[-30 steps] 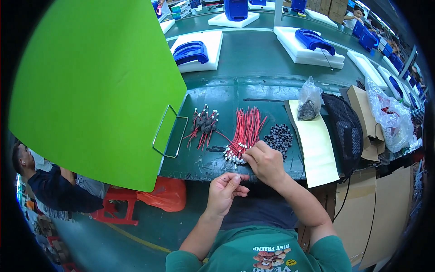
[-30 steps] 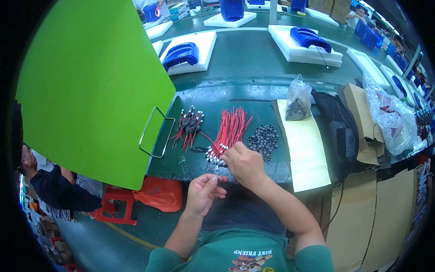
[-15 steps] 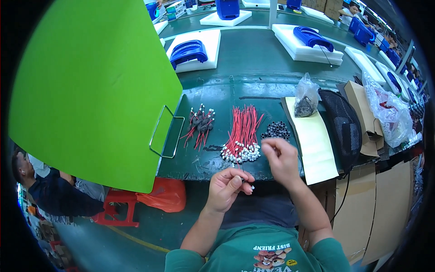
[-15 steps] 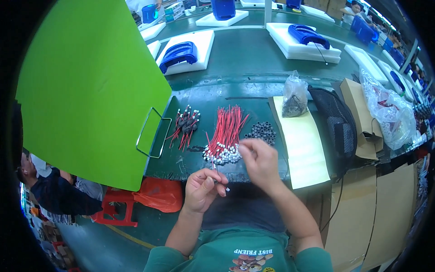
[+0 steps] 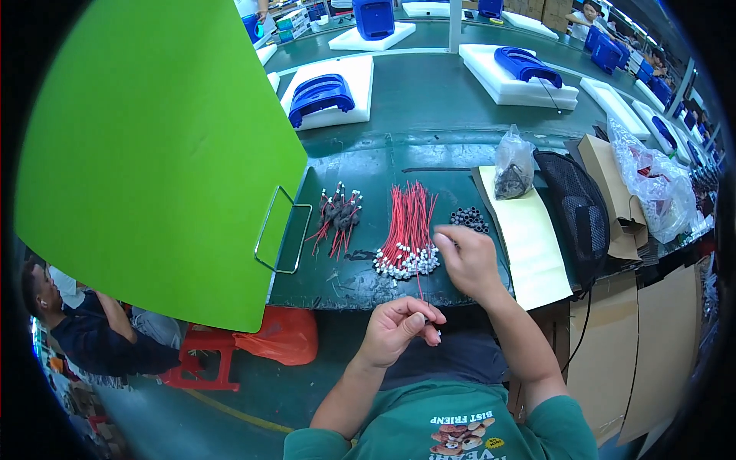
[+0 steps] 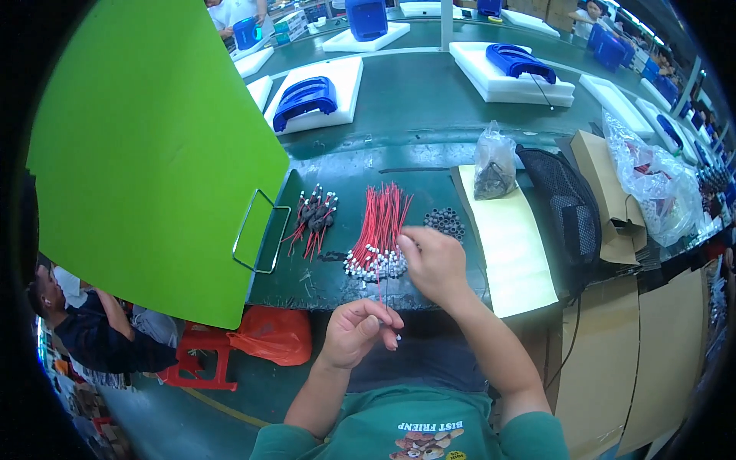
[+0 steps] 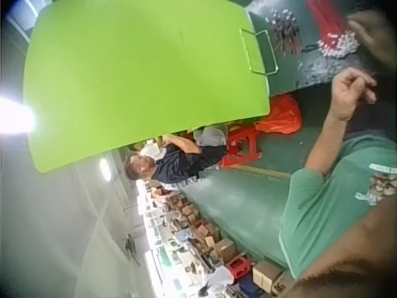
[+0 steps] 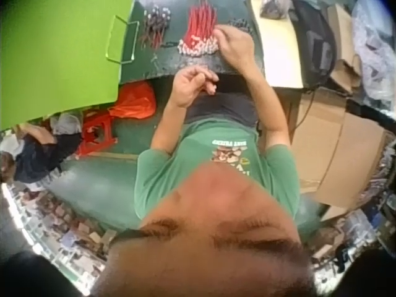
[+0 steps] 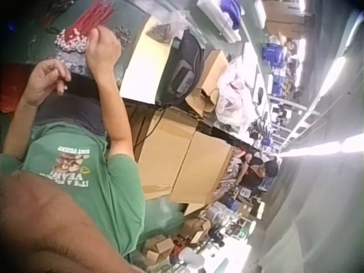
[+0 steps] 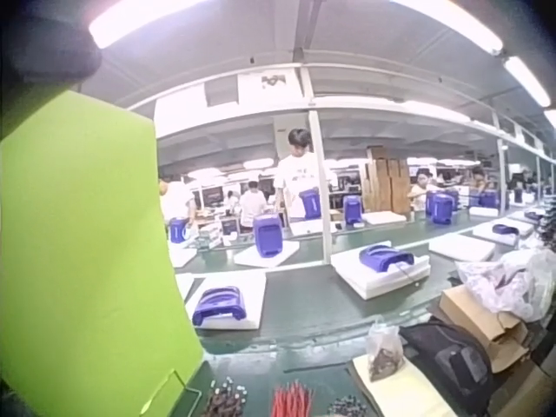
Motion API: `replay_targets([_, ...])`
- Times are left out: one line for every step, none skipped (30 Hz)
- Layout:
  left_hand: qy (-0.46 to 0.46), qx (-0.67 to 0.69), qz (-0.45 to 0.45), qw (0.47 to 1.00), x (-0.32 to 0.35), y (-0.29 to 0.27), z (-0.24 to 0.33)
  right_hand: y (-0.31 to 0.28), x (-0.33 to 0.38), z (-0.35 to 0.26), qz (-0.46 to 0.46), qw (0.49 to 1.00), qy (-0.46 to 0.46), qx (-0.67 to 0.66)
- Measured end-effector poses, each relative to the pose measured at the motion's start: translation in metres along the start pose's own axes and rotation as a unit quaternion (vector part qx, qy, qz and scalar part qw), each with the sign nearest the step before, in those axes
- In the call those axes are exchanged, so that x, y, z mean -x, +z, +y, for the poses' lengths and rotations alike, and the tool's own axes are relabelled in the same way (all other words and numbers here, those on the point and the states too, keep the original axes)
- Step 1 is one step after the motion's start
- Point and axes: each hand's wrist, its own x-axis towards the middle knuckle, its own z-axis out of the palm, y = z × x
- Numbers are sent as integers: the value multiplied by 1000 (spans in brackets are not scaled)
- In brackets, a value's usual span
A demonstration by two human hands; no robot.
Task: The person assembles electronic wiring harnesses by manually attaching black connectors to red wires at a production workbench.
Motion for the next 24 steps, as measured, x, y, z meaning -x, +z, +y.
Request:
replay_targets([-3,16,-10,1000,-1,1,0,-12,9,-3,-77,989,105,-72])
replay_targets([-8,32,-22,999,-4,3,0,-21,19,-4,-74,989,108,-69])
replay_targets([-12,35,-27,999,-7,4,-1,-29,30,-4,-132,943,202,-229])
replay_targets([-59,31,-61,996,-9,6,0,-36,39,-5,-179,860,287,-383])
replay_targets([-107,28,-96,989,-12,9,-2,-40,47,-6,-184,850,279,-406])
replay_targets([-115,30,-103,988,-14,11,-4,-43,52,-7,-188,841,270,-430])
replay_targets([-127,19,-114,985,-15,15,-8,-47,56,-10,-163,831,271,-458])
replay_targets([-139,7,-124,982,-17,17,-11,-48,59,-10,-150,833,275,-457])
replay_targets([-150,23,-120,981,-17,15,-15,-47,63,-10,-102,810,267,-512])
replay_targets([-158,24,-127,979,-19,17,-17,-47,65,-10,-57,782,255,-565])
replay_targets([-128,24,-98,987,-20,19,-19,-48,67,-12,-30,788,270,-552])
replay_targets([-97,23,-68,993,-22,21,-20,-51,68,-10,-22,788,272,-552])
replay_targets([-71,8,-12,997,-22,24,-19,-53,68,-8,19,807,255,-532])
replay_targets([-76,8,-11,997,-24,23,-20,-54,68,-7,58,823,238,-512])
replay_targets([-22,14,30,999,-26,18,-22,-60,69,-10,69,834,236,-494])
replay_targets([33,19,74,997,-26,13,-22,-63,71,-12,68,832,239,-497])
replay_targets([22,78,83,993,-26,9,-21,-65,74,-14,42,858,222,-461])
replay_targets([22,75,89,993,-25,10,-20,-67,77,-16,16,882,204,-425])
replay_targets([14,96,89,991,-28,16,-18,-70,80,-20,-25,891,205,-404])
replay_targets([7,116,89,989,-29,19,-17,-68,83,-22,-26,889,207,-407])
replay_targets([6,126,78,989,-28,19,-18,-65,85,-24,-32,886,196,-420])
replay_targets([7,124,82,989,-29,21,-18,-62,86,-26,-40,882,184,-432])
replay_targets([16,130,87,988,-30,24,-18,-62,83,-30,-44,874,196,-443])
replay_targets([24,135,92,986,-30,27,-18,-58,85,-27,-47,872,196,-446])
